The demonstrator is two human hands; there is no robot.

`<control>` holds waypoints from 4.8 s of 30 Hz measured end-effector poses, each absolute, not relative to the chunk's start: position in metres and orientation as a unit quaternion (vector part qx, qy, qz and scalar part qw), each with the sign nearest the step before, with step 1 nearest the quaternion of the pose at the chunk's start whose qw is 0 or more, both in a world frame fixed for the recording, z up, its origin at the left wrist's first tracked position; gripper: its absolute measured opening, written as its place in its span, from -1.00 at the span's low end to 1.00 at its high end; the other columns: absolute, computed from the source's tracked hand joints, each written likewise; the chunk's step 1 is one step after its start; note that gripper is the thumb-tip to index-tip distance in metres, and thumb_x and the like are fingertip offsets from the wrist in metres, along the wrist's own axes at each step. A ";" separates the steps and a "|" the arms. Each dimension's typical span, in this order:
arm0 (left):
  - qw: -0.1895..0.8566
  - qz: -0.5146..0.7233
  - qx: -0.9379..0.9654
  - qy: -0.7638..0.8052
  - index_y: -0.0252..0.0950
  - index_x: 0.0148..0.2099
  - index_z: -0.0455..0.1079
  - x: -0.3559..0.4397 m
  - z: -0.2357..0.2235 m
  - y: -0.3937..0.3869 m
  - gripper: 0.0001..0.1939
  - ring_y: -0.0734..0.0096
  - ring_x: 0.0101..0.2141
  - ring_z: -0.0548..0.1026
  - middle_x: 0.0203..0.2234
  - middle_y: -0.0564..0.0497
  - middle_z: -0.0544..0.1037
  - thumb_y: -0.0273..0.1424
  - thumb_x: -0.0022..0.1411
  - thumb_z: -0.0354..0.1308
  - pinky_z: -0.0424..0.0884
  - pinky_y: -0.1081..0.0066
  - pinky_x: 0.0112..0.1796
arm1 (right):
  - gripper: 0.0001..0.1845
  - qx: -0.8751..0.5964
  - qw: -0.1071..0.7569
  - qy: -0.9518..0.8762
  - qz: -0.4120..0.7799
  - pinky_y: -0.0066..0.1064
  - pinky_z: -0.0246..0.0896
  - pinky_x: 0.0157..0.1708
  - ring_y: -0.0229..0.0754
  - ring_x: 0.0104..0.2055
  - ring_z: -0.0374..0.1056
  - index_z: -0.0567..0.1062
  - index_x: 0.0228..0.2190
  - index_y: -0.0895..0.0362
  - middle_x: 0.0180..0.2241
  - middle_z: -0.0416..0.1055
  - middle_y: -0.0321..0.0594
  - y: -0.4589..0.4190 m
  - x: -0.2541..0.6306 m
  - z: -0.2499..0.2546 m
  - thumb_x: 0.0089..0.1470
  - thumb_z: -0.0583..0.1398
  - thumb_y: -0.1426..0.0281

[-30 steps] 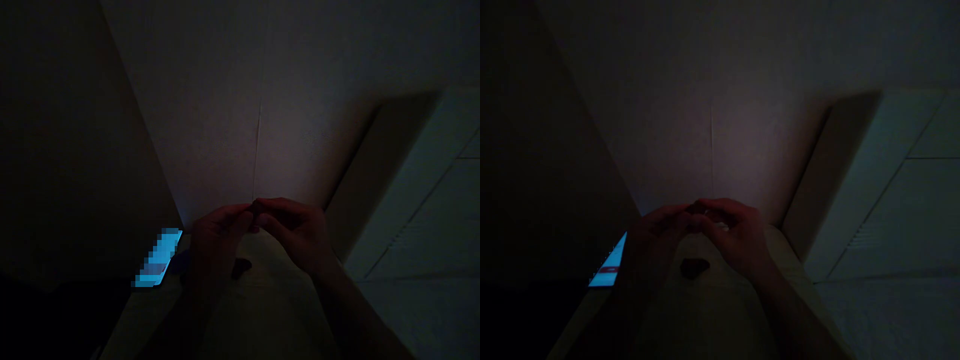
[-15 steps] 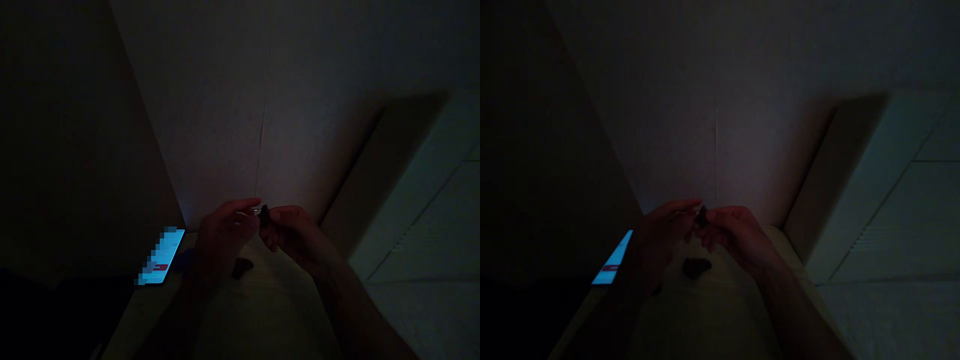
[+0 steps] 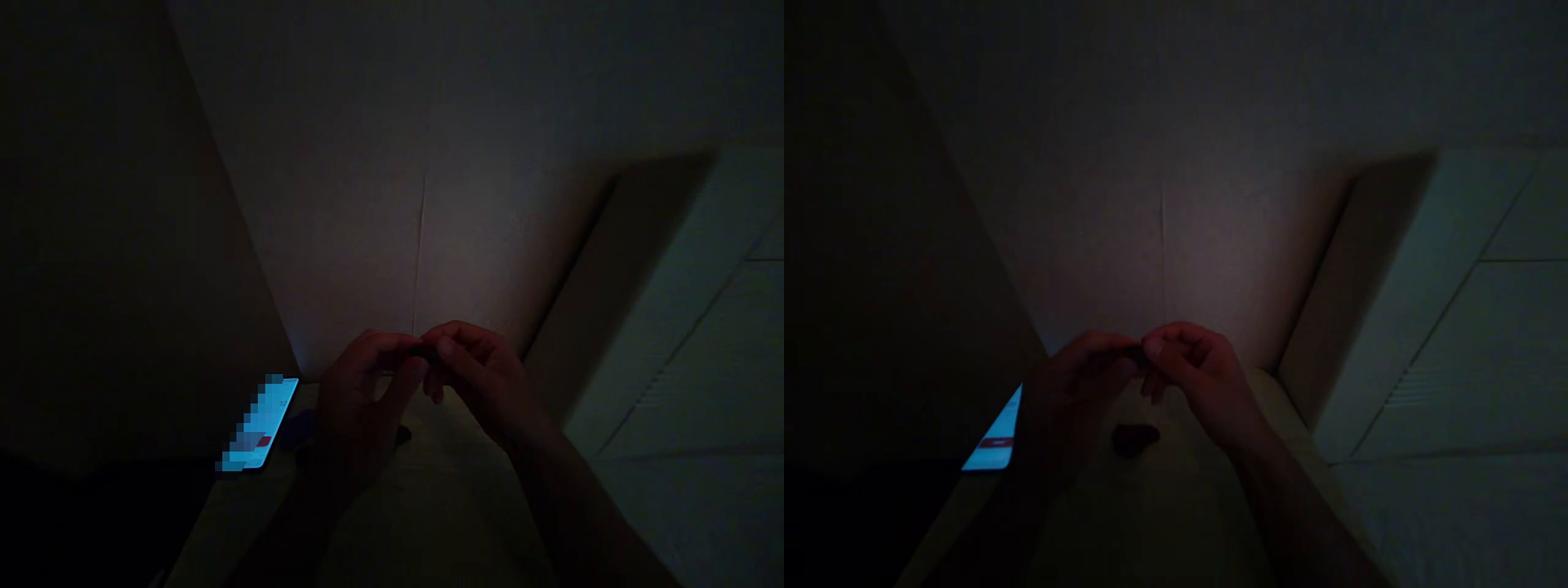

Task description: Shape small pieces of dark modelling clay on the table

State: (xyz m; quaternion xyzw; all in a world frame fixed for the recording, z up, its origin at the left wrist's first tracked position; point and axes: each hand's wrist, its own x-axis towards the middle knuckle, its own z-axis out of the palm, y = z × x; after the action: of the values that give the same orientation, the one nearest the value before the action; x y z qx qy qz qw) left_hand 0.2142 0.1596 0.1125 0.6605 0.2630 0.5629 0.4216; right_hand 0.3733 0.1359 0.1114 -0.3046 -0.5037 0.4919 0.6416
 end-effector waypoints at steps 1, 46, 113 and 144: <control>0.402 0.567 0.667 0.267 -0.18 -0.18 0.55 0.214 0.112 0.159 -0.94 0.40 -0.27 0.62 -0.31 0.06 0.64 -0.40 0.28 0.30 0.52 0.41 -0.23 | -0.74 -0.308 0.652 -0.510 0.469 -0.53 0.39 -0.51 -0.34 -0.55 0.45 0.68 -0.31 0.11 -0.53 0.57 -0.30 0.135 0.374 0.112 0.05 0.46 0.19; 0.507 0.518 0.644 0.246 -0.28 -0.28 0.56 0.214 0.103 0.172 -0.79 0.40 -0.38 0.51 -0.47 0.03 0.56 -0.25 0.33 0.26 0.44 0.44 -0.30 | -0.89 -0.366 0.597 -0.668 0.252 -0.33 0.48 -0.29 -0.18 -0.33 0.54 0.66 -0.33 0.08 -0.39 0.62 -0.21 0.130 0.382 0.112 0.14 0.40 0.30; 0.671 0.430 0.496 0.345 -0.28 -0.25 0.59 0.197 -0.033 0.125 -0.91 0.47 -0.52 0.52 -0.57 0.08 0.57 -0.41 0.17 0.30 0.47 0.46 -0.45 | -0.84 -0.421 0.569 -0.425 0.563 -0.39 0.45 -0.45 -0.18 -0.48 0.54 0.69 -0.25 0.10 -0.52 0.61 -0.23 0.085 0.360 -0.044 0.15 0.38 0.29; 0.681 0.425 0.470 0.368 -0.28 -0.17 0.47 0.202 -0.037 0.123 -0.76 0.38 -0.41 0.59 -0.42 0.04 0.64 -0.35 0.12 0.38 0.50 0.39 -0.33 | -0.82 -0.474 0.568 -0.423 0.522 -0.44 0.35 -0.40 -0.27 -0.46 0.46 0.66 -0.36 0.08 -0.51 0.57 -0.30 0.089 0.360 -0.049 0.10 0.43 0.24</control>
State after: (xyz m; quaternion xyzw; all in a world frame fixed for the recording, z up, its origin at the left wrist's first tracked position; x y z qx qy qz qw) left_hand 0.2018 0.1230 -0.0369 0.4700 0.3680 0.4245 0.6808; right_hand 0.3598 0.0891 -0.0492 -0.4744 -0.4235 0.5224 0.5681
